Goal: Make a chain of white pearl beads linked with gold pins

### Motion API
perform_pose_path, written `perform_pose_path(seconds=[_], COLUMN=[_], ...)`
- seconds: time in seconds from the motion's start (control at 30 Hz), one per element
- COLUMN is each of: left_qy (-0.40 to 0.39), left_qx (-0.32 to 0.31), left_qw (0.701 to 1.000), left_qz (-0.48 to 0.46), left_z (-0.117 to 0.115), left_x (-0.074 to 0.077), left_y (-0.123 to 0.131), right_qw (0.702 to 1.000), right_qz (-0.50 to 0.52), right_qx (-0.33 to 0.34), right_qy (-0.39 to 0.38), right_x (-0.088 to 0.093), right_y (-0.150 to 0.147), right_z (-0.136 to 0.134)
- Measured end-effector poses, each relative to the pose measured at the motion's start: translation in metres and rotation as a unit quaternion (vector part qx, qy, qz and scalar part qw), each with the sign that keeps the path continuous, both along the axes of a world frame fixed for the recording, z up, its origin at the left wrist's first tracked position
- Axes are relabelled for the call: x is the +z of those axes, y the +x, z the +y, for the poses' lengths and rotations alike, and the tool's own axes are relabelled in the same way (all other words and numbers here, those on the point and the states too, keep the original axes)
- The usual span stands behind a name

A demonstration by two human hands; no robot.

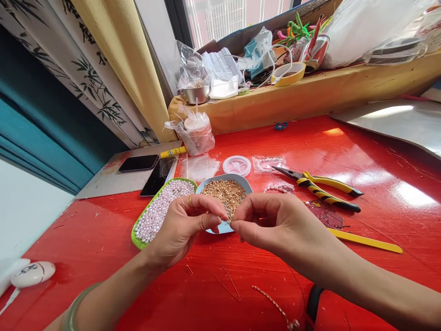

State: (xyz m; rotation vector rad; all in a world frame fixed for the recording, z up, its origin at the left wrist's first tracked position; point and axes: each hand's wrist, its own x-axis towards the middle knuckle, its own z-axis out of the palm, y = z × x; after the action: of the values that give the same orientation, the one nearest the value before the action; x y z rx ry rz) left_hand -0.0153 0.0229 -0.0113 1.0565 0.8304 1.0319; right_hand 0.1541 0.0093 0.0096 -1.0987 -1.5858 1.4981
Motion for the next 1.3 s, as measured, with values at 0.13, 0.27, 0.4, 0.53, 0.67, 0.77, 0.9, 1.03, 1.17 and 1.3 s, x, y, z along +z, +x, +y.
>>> perform_pose_path(seconds=[0.13, 0.27, 0.4, 0.53, 0.67, 0.77, 0.9, 1.03, 1.17, 1.3], left_qy=[-0.005, -0.010, -0.009, 0.000, 0.003, 0.016, 0.046, 0.068, 0.114, 0.164], left_qx=[0.005, 0.012, 0.017, 0.011, 0.009, 0.019, 0.037, 0.027, 0.028, 0.050], left_qw=[1.000, 1.000, 1.000, 1.000, 1.000, 1.000, 0.997, 0.995, 0.986, 0.946], left_qz=[-0.002, -0.003, 0.001, -0.003, -0.001, 0.010, 0.043, 0.065, 0.115, 0.274], left_z=[0.000, 0.000, 0.000, -0.001, -0.003, -0.002, 0.001, 0.001, 0.006, 0.021], left_x=[-0.001, -0.002, -0.002, -0.001, -0.002, -0.002, 0.000, 0.000, 0.006, 0.020], left_y=[0.000, 0.000, 0.000, 0.000, -0.001, -0.002, -0.003, -0.005, -0.012, -0.034], right_qw=[1.000, 1.000, 1.000, 1.000, 0.999, 0.999, 0.999, 0.999, 0.995, 0.993], right_qz=[0.008, 0.013, 0.014, 0.019, 0.027, 0.034, 0.026, 0.047, 0.099, 0.114], right_qx=[-0.003, -0.007, -0.007, -0.009, 0.012, 0.020, 0.011, 0.002, -0.009, -0.022], right_qy=[0.001, 0.002, 0.005, 0.008, 0.020, 0.022, 0.029, 0.002, -0.024, -0.020], right_x=[0.001, 0.000, -0.001, -0.002, -0.005, -0.006, -0.007, -0.009, -0.010, -0.009], right_y=[0.001, 0.001, 0.000, -0.001, 0.000, 0.001, 0.002, 0.001, 0.001, 0.003], right_z=[-0.001, 0.001, 0.003, 0.002, 0.002, 0.005, 0.006, 0.005, 0.007, 0.010])
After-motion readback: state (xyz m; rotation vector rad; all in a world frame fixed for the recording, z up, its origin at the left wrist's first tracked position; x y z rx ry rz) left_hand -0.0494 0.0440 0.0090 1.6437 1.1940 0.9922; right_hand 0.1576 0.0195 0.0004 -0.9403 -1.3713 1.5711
